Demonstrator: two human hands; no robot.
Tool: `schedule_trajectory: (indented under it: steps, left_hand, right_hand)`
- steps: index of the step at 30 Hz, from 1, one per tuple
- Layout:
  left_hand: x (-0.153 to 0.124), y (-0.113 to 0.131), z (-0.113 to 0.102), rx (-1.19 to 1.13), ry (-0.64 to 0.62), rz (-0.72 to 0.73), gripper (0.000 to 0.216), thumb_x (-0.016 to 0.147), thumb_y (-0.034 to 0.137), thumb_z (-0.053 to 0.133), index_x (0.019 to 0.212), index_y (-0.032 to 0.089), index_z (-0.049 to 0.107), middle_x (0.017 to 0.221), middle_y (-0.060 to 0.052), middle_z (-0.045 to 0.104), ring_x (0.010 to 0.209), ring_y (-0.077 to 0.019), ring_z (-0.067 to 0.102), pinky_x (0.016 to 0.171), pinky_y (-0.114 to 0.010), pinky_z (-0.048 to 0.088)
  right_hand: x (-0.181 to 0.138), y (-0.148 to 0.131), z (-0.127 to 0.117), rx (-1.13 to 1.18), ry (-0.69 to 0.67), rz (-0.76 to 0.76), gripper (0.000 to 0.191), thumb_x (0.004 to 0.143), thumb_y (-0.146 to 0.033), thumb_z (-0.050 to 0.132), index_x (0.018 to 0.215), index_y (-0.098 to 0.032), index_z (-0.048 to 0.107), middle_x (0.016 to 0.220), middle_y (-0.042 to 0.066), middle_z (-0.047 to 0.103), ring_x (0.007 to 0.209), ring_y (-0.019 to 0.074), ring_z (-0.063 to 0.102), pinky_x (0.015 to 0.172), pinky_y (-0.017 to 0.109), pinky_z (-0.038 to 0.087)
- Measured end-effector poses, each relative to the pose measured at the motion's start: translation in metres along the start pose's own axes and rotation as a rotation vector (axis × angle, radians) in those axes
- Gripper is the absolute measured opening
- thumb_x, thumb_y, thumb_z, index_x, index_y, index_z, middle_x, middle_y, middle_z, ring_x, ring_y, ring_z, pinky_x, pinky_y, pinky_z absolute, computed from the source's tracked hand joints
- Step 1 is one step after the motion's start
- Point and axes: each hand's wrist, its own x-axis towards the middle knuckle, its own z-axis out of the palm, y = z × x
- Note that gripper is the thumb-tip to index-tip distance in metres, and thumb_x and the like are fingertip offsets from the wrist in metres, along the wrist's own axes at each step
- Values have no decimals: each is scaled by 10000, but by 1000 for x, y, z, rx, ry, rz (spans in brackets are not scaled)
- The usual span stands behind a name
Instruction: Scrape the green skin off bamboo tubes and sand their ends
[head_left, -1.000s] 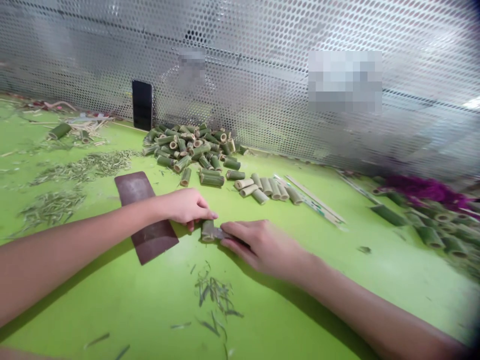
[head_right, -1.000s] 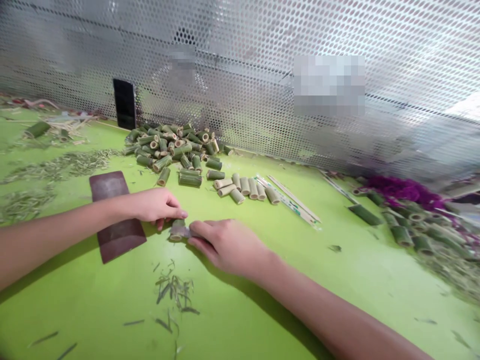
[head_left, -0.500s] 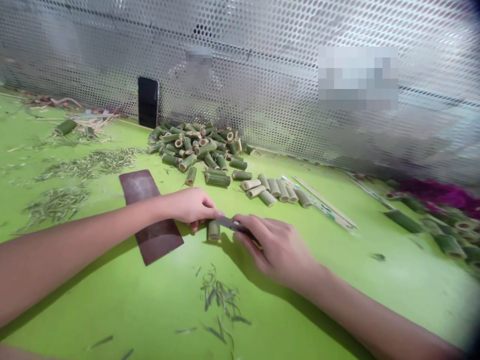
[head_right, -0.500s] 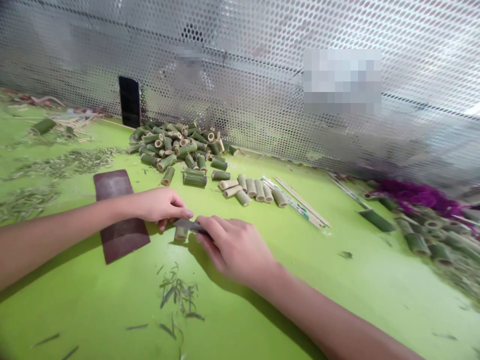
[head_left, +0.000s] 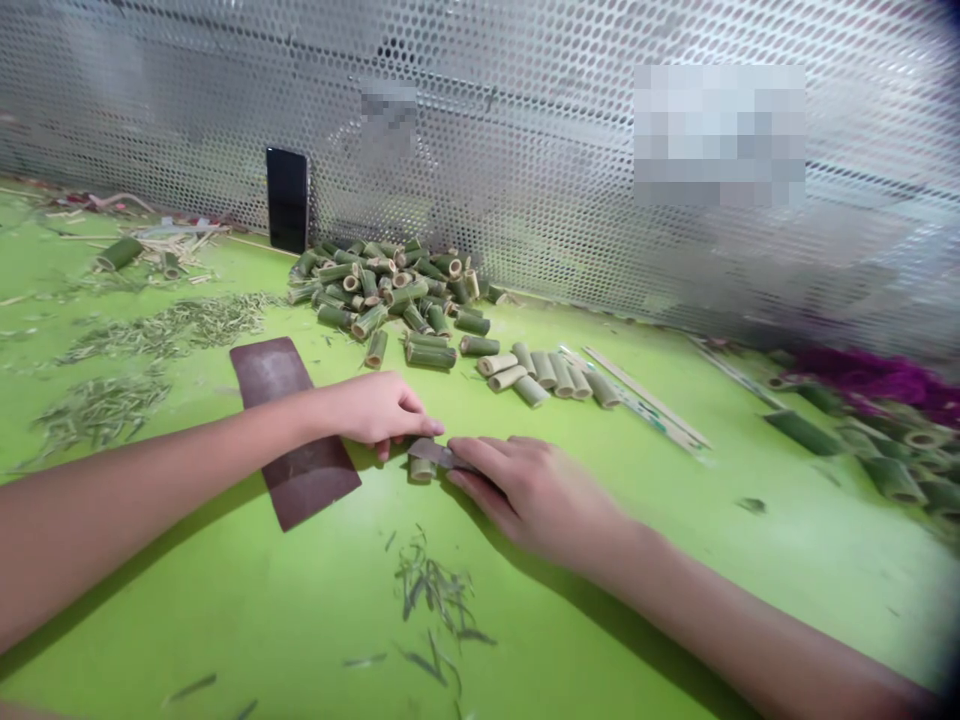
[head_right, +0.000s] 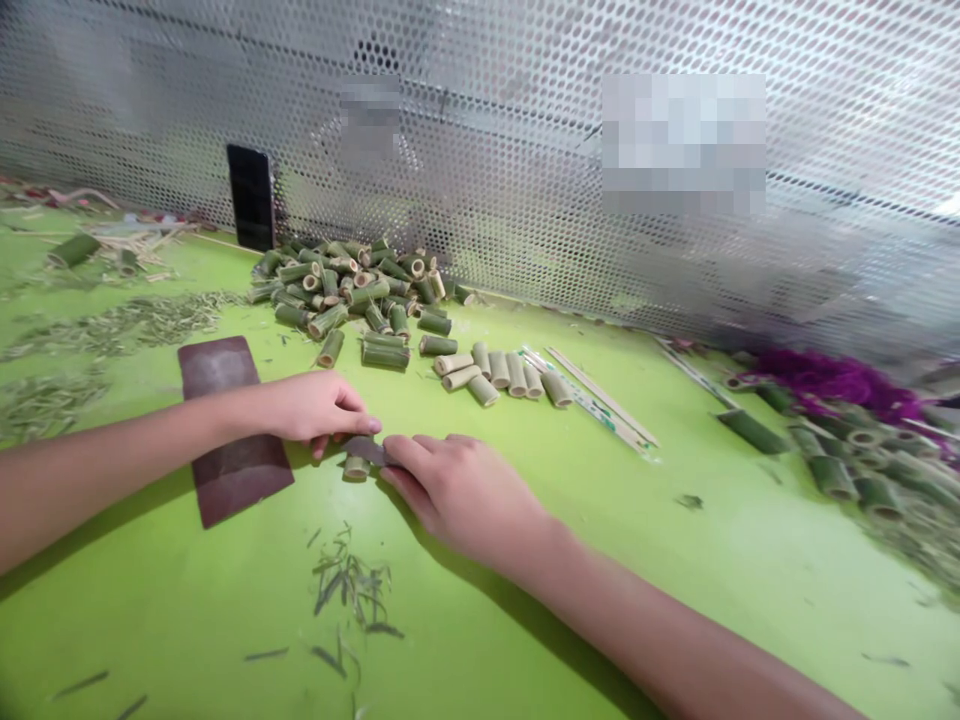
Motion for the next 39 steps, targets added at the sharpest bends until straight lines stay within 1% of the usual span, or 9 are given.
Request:
schedule_trajectory:
  steps: [5, 9, 13, 19, 20, 25, 29, 35, 39]
  left_hand:
    - [1, -2, -3, -6, -45, 6, 513, 835, 711, 700, 730, 208, 702, 486, 44, 606, 493, -146, 641, 539, -257, 421]
    - [0, -2, -3, -7, -32, 0, 520, 813, 726, 714, 752, 209, 721, 471, 42, 596, 482, -143, 624, 517, -253, 392]
    - [-1, -2, -2, -4, -22, 11, 513, 842, 692, 707, 695, 201, 679, 475, 35, 603, 489, -143, 630, 530, -247, 401]
    - [-3, 3, -2, -9, -17, -13, 464, 902, 591, 694, 654, 200, 653, 479, 43, 577, 477, -137, 615, 540, -249, 417]
    - [-2, 3, -2, -3, -18, -11, 447, 915, 571, 685, 667, 200, 661, 480, 44, 579, 474, -134, 611, 539, -248, 417]
    - [-2, 1, -2, 14, -31, 1, 346, 1007, 409, 585, 762, 195, 707, 490, 49, 605, 463, -116, 602, 549, -230, 422]
    - [-1, 0, -2, 8, -29, 8, 344, 997, 419, 594, 751, 202, 698, 495, 52, 605, 463, -120, 605, 549, -234, 425]
    - [3, -7, -2, -8, -32, 28, 475, 871, 638, 692, 682, 205, 636, 536, 39, 628, 511, -140, 646, 566, -252, 436]
    - [2, -7, -1, -32, -11, 2, 540, 826, 722, 689, 684, 208, 606, 503, 45, 607, 482, -136, 620, 529, -252, 408]
  right_hand:
    - [-6, -8, -5, 78, -75, -152, 243, 1093, -316, 447, 1024, -197, 648, 764, 1, 674, 586, 129, 567, 592, 277, 368]
    - [-8, -10, -3, 88, -51, -221, 286, 1101, -337, 413, 1021, -186, 642, 767, 9, 668, 587, 125, 551, 587, 279, 365]
    - [-5, 2, 2, 83, 69, -134, 310, 1110, -350, 380, 1081, -164, 627, 754, 17, 680, 557, 124, 563, 568, 265, 375]
    - [-1, 8, 2, -21, 333, -85, 307, 1103, -336, 383, 1126, -144, 621, 801, 49, 714, 601, 143, 600, 579, 271, 393]
    - [-1, 8, 2, -43, 318, -66, 312, 1105, -340, 379, 1118, -148, 625, 797, 47, 712, 599, 143, 596, 579, 273, 386]
    - [2, 4, 2, -57, 67, 1, 291, 1102, -352, 402, 1083, -188, 643, 805, 31, 707, 619, 149, 608, 572, 276, 352]
    - [3, 5, 2, -20, 52, 12, 280, 1100, -352, 415, 1096, -191, 644, 818, 31, 708, 634, 151, 620, 574, 269, 360]
    - [0, 1, -2, 64, 27, 8, 258, 1097, -334, 434, 1072, -193, 648, 779, 19, 694, 605, 134, 595, 561, 259, 357]
    - [-7, -9, -4, 59, -35, -134, 248, 1085, -320, 462, 1001, -197, 661, 758, 1, 674, 584, 122, 558, 574, 268, 357]
